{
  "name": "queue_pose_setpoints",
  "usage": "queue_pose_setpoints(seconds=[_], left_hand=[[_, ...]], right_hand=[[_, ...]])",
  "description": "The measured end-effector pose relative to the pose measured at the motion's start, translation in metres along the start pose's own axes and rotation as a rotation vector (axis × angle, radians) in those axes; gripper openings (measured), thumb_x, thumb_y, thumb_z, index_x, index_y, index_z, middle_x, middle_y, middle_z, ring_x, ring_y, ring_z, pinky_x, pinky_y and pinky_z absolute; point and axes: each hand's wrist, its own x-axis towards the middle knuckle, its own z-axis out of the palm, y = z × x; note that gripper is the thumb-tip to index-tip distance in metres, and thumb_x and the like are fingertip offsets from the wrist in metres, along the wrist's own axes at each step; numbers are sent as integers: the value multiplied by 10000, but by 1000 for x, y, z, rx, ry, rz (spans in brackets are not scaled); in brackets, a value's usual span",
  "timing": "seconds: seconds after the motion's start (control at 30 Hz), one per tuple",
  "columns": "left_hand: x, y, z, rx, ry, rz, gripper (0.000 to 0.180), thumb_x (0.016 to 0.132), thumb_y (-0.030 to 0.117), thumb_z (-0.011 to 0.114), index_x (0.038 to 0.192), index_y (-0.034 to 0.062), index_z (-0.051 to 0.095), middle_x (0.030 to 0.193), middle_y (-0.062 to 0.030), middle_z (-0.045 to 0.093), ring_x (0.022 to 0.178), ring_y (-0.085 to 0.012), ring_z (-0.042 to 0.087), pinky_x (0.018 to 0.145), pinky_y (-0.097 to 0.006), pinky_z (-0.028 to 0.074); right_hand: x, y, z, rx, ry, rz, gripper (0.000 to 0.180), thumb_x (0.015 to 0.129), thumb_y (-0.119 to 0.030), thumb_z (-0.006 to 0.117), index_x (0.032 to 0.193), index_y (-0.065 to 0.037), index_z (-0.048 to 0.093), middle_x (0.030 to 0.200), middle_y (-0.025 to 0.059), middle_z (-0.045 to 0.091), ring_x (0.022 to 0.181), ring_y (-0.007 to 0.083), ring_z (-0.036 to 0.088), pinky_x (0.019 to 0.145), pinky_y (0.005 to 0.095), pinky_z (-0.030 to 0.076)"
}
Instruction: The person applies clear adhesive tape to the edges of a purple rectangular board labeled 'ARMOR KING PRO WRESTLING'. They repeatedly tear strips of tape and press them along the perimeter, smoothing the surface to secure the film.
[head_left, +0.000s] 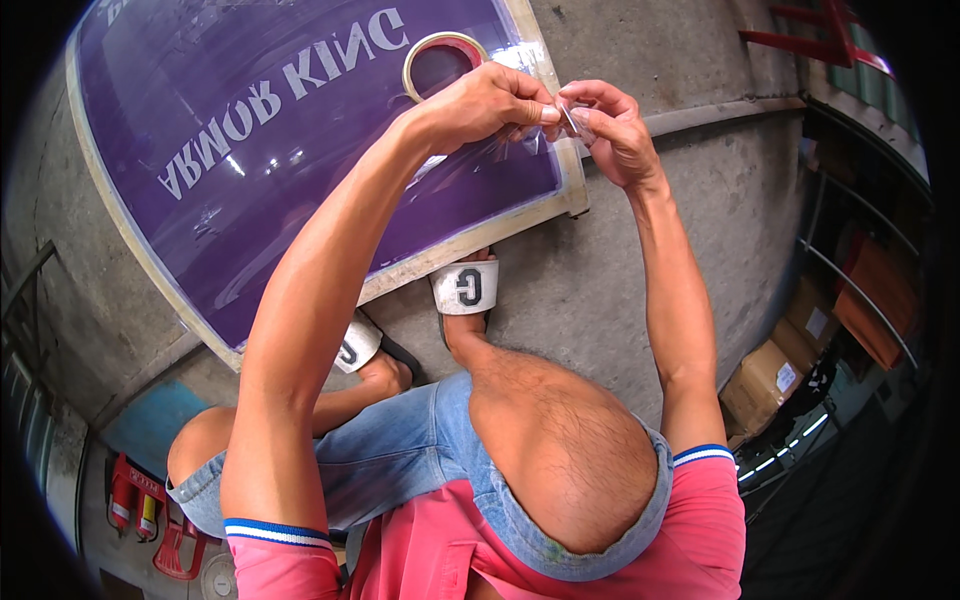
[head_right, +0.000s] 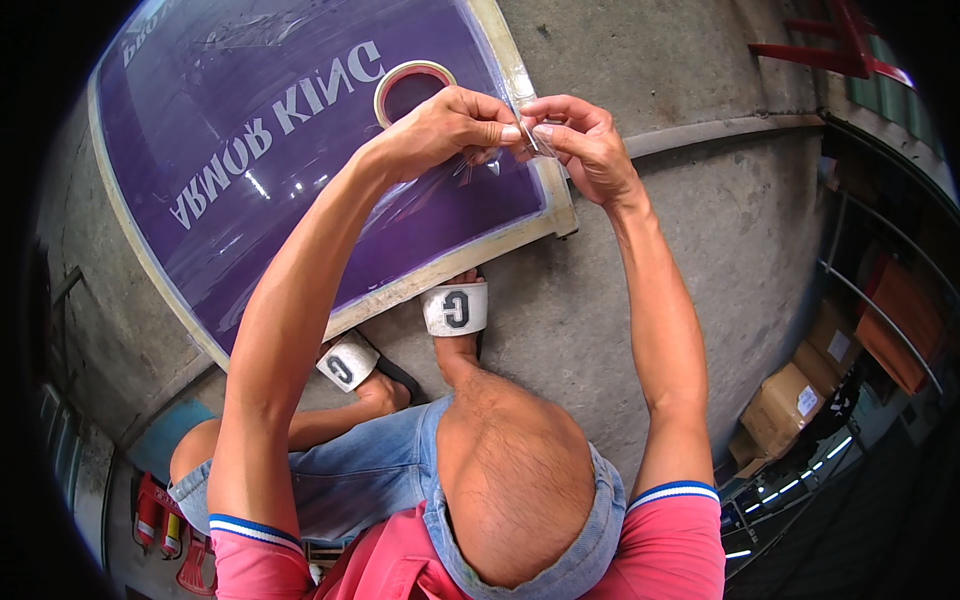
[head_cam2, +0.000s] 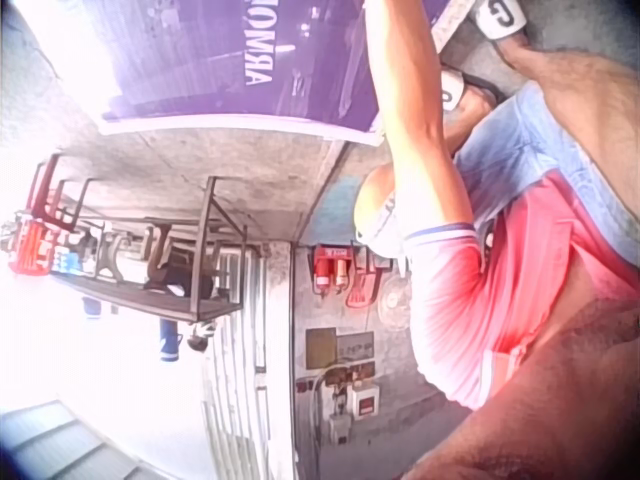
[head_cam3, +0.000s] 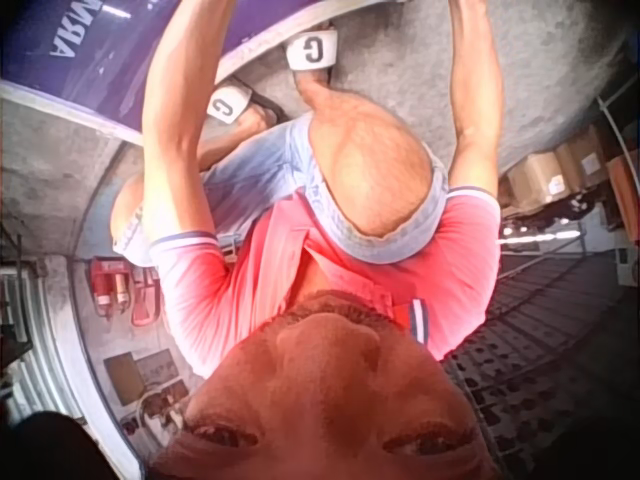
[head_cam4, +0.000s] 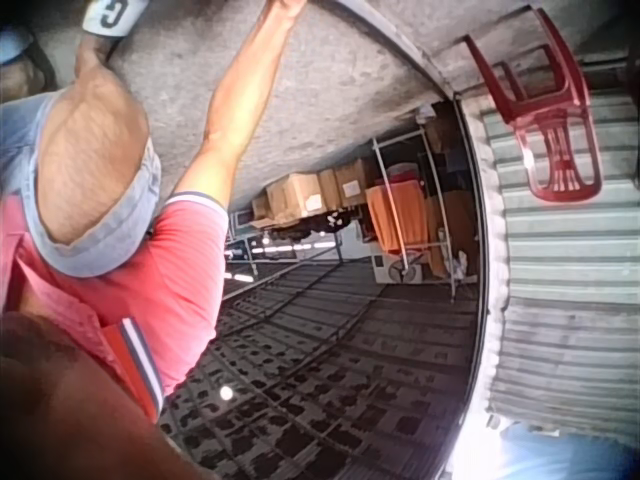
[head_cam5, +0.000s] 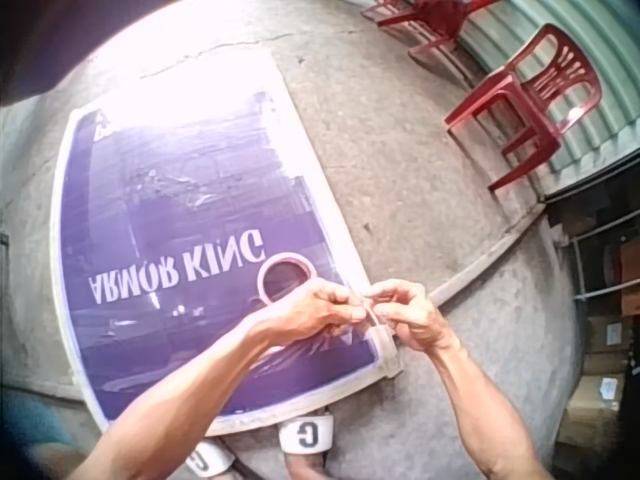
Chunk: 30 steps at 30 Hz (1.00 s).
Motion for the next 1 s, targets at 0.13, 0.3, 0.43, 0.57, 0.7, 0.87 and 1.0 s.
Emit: queue_pose_setpoints(seconds=[0.13,0.3,0.43,0.57,0.7,0.87,1.0], left_hand=[[0,0,0,6,2,-4,211,949,241,668,895,49,738,742,8,676,608,-56,493,578,-231,399],[0,0,-1,6,7,-17,213,942,249,679,887,51,736,714,11,655,613,-56,488,582,-236,397],[0,-1,-1,-12,8,-18,213,940,244,685,878,46,732,669,22,603,606,-57,476,580,-235,386],[1,-1,-1,-1,14,-35,216,939,244,688,868,43,727,643,32,561,601,-59,470,578,-235,383],[1,-3,-1,37,23,-19,219,937,248,691,863,45,726,646,30,564,606,-59,472,579,-235,385],[2,-3,-1,36,19,-26,232,926,265,704,856,45,727,642,30,555,610,-61,466,578,-235,384],[2,-5,-3,87,-1,-28,243,921,275,711,842,45,727,640,29,549,609,-64,457,578,-238,383]], right_hand=[[0,4,-1,-6,37,-3,250,899,-85,662,1126,19,650,1016,118,671,934,179,664,864,340,565],[1,5,-3,-3,38,3,213,902,-88,664,1090,11,646,1009,107,675,919,169,664,878,326,551],[2,6,-3,-9,32,13,192,911,-92,664,1075,5,644,1009,97,671,917,166,665,859,320,559],[2,5,-3,-24,41,17,165,921,-100,667,1054,-3,650,1011,89,666,914,160,666,840,315,566],[2,4,-2,-40,53,9,145,925,-100,667,1037,-10,655,1011,77,660,907,153,666,829,317,571],[4,-4,-1,-135,4,3,152,930,-146,666,1010,-18,644,985,56,643,906,150,656,835,323,564],[11,-21,1,-325,-152,58,176,945,-201,639,972,-27,624,956,39,621,890,138,642,821,310,552]])
